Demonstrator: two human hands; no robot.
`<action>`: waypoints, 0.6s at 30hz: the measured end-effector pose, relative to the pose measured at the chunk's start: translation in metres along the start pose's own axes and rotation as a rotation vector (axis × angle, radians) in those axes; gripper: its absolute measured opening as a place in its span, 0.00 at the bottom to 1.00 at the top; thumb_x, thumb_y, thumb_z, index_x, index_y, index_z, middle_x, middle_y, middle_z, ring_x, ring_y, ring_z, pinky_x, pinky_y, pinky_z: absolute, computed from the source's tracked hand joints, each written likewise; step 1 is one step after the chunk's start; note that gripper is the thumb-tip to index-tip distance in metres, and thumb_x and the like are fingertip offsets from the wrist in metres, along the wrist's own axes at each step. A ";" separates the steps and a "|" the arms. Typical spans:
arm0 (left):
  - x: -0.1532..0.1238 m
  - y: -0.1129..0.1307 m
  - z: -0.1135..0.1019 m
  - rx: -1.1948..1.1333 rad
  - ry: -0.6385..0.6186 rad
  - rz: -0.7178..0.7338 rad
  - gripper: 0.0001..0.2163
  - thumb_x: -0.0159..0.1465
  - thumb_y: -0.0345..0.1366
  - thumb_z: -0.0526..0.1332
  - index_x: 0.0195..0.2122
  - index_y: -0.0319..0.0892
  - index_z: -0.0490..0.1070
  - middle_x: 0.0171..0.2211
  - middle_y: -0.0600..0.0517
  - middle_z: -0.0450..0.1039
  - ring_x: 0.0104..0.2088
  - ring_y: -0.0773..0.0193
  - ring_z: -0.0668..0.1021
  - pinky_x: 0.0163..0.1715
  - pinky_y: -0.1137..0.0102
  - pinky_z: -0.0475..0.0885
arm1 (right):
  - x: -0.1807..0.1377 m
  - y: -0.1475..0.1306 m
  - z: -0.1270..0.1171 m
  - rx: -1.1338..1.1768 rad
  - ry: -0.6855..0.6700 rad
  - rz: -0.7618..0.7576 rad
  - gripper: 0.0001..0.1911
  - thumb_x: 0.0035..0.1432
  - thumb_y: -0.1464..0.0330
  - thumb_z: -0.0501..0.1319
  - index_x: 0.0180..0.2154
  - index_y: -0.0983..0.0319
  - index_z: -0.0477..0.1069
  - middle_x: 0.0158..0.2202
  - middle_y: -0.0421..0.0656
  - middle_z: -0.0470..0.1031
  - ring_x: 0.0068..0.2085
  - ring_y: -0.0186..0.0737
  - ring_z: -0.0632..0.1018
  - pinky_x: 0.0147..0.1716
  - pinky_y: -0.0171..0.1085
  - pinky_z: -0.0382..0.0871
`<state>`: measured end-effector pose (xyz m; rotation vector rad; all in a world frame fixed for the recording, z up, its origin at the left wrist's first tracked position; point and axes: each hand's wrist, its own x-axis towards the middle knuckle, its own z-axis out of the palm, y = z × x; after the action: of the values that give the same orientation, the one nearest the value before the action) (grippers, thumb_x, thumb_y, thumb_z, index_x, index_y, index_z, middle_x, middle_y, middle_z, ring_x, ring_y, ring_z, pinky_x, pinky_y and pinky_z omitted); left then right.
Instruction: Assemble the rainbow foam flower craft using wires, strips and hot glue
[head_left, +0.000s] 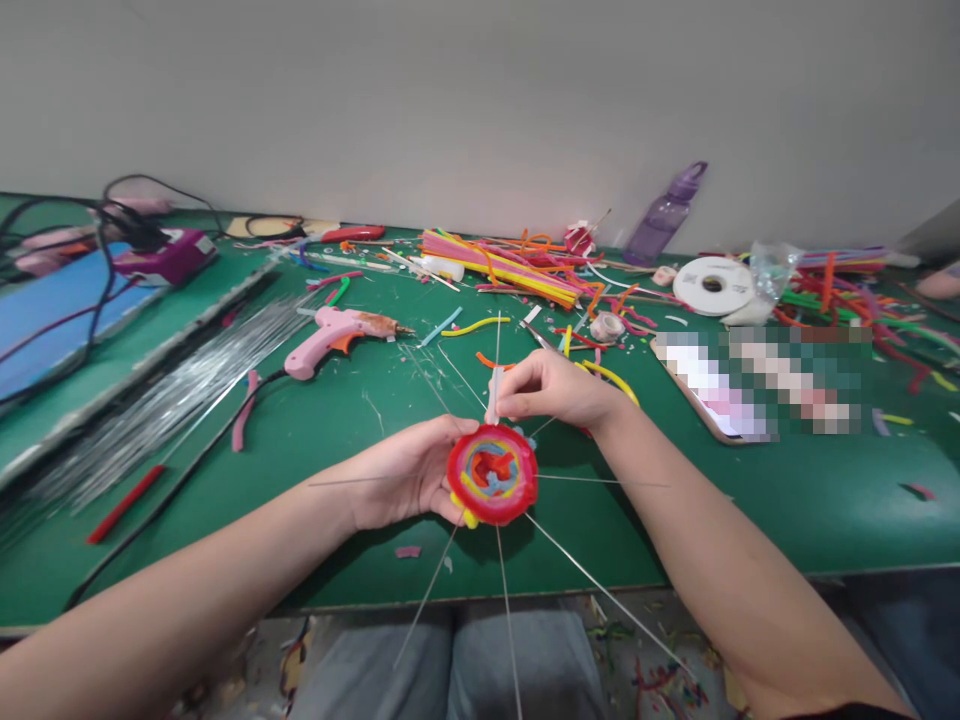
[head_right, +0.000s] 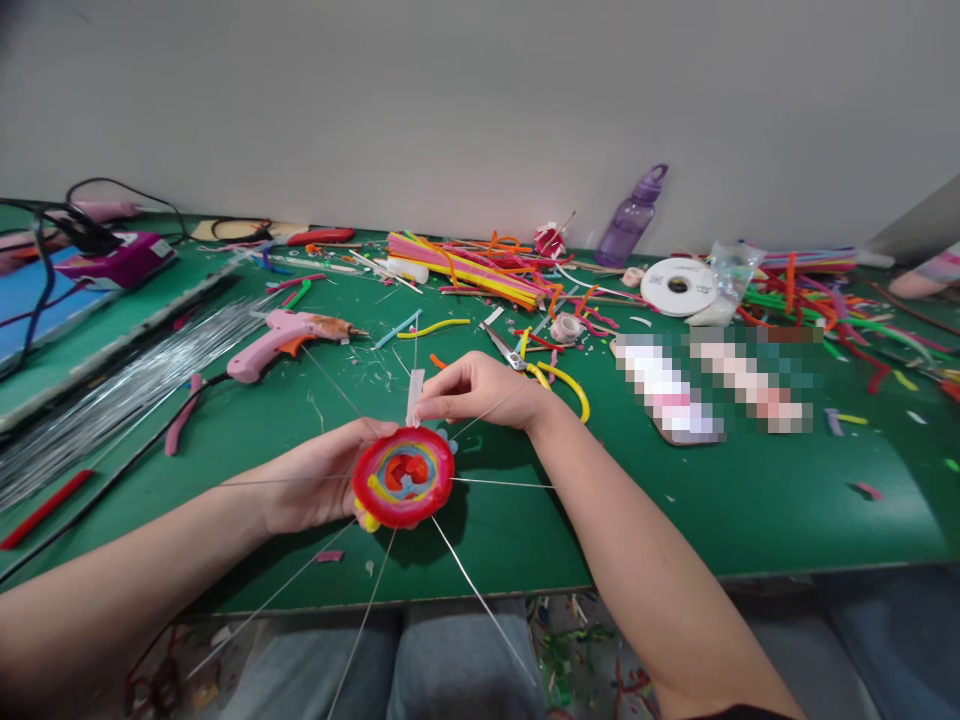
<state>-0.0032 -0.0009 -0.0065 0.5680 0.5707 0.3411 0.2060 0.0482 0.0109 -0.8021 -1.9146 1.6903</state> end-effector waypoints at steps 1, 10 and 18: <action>0.000 0.000 0.000 0.003 0.004 0.001 0.13 0.59 0.40 0.63 0.40 0.37 0.73 0.29 0.49 0.78 0.24 0.65 0.80 0.22 0.74 0.78 | 0.000 0.000 0.000 -0.006 -0.007 -0.011 0.11 0.50 0.63 0.68 0.28 0.65 0.78 0.24 0.39 0.72 0.26 0.28 0.67 0.25 0.31 0.60; 0.000 0.001 0.002 -0.001 0.020 -0.010 0.12 0.60 0.39 0.61 0.40 0.36 0.73 0.29 0.48 0.78 0.22 0.65 0.80 0.20 0.74 0.78 | -0.001 0.001 -0.003 -0.052 0.000 -0.036 0.13 0.50 0.60 0.69 0.29 0.65 0.78 0.29 0.42 0.77 0.30 0.30 0.70 0.28 0.32 0.63; -0.001 0.002 0.005 -0.022 0.018 -0.022 0.12 0.62 0.39 0.59 0.40 0.35 0.73 0.29 0.49 0.78 0.24 0.65 0.80 0.19 0.75 0.77 | 0.000 -0.001 0.001 -0.001 0.173 -0.039 0.12 0.47 0.61 0.70 0.25 0.64 0.77 0.23 0.37 0.69 0.25 0.27 0.64 0.23 0.30 0.58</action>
<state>-0.0016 -0.0019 -0.0010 0.5372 0.5894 0.3313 0.2052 0.0476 0.0116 -0.8758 -1.8019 1.5450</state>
